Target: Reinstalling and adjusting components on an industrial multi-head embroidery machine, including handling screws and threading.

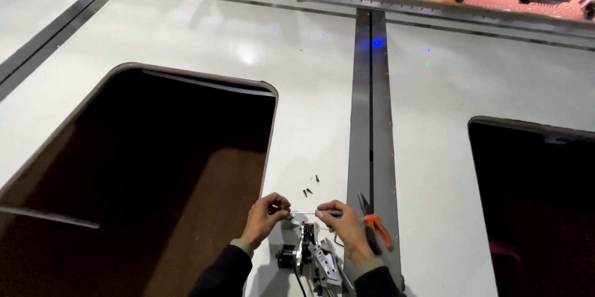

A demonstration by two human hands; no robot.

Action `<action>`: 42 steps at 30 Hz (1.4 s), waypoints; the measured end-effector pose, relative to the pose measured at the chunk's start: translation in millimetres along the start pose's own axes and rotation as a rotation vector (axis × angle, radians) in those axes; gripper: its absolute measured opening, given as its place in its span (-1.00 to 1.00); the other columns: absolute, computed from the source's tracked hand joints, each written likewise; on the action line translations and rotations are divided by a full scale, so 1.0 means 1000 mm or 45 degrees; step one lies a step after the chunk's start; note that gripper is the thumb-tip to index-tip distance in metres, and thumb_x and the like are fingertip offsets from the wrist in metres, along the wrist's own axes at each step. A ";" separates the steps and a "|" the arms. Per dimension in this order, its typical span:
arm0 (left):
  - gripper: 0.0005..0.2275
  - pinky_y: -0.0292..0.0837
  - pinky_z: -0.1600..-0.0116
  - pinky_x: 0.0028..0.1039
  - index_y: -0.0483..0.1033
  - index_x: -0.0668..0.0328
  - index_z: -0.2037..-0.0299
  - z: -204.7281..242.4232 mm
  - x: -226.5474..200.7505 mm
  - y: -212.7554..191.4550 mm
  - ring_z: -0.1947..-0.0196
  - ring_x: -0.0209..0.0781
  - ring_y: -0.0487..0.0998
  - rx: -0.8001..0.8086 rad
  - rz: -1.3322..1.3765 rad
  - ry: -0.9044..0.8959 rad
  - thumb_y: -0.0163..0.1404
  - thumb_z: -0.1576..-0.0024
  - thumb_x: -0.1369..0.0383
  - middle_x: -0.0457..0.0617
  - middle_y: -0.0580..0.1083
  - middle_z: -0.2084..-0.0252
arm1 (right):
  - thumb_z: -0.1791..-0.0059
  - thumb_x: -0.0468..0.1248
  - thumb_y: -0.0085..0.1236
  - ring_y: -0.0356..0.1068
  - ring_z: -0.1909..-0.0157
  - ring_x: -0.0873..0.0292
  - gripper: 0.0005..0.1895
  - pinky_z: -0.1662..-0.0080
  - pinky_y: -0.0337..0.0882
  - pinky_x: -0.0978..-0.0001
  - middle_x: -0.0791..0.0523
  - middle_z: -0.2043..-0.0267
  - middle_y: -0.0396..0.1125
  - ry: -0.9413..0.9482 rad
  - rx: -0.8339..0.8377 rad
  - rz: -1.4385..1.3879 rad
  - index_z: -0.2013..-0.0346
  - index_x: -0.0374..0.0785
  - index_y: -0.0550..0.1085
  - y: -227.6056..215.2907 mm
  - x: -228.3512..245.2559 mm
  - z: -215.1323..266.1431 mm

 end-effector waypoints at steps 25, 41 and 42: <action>-0.86 0.49 0.10 -0.50 0.58 0.08 0.33 -0.001 0.011 0.015 0.30 -0.33 0.61 -0.085 -0.160 0.314 0.15 -0.04 0.59 -0.16 0.62 0.35 | -0.08 -0.36 0.14 0.23 0.34 0.21 -0.90 0.26 0.36 0.39 0.11 0.37 0.26 0.009 0.119 -0.270 0.14 -0.31 0.54 -0.012 -0.013 0.010; -0.88 0.60 0.08 -0.46 0.55 0.11 0.28 -0.008 0.014 0.015 0.26 -0.28 0.67 -0.007 -0.133 0.361 0.12 -0.09 0.58 -0.11 0.62 0.30 | -0.12 -0.11 0.09 0.20 0.57 0.22 -0.69 0.46 0.20 0.44 0.06 0.55 0.32 0.091 0.117 -0.178 0.21 -0.35 0.52 -0.007 -0.039 -0.014; -0.87 0.61 0.08 -0.48 0.56 0.11 0.29 -0.009 0.015 0.014 0.27 -0.29 0.68 -0.001 -0.096 0.341 0.12 -0.08 0.59 -0.10 0.63 0.30 | -0.10 -0.22 0.18 0.15 0.56 0.26 -0.78 0.44 0.15 0.44 0.09 0.55 0.29 0.002 0.091 -0.144 0.36 -0.28 0.49 -0.008 -0.039 -0.016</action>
Point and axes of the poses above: each hand's wrist, its own z-axis away from the middle knuckle, its own y-axis out of the palm, x = y × z, the point moved 3 cm from there along -z, towards the middle knuckle
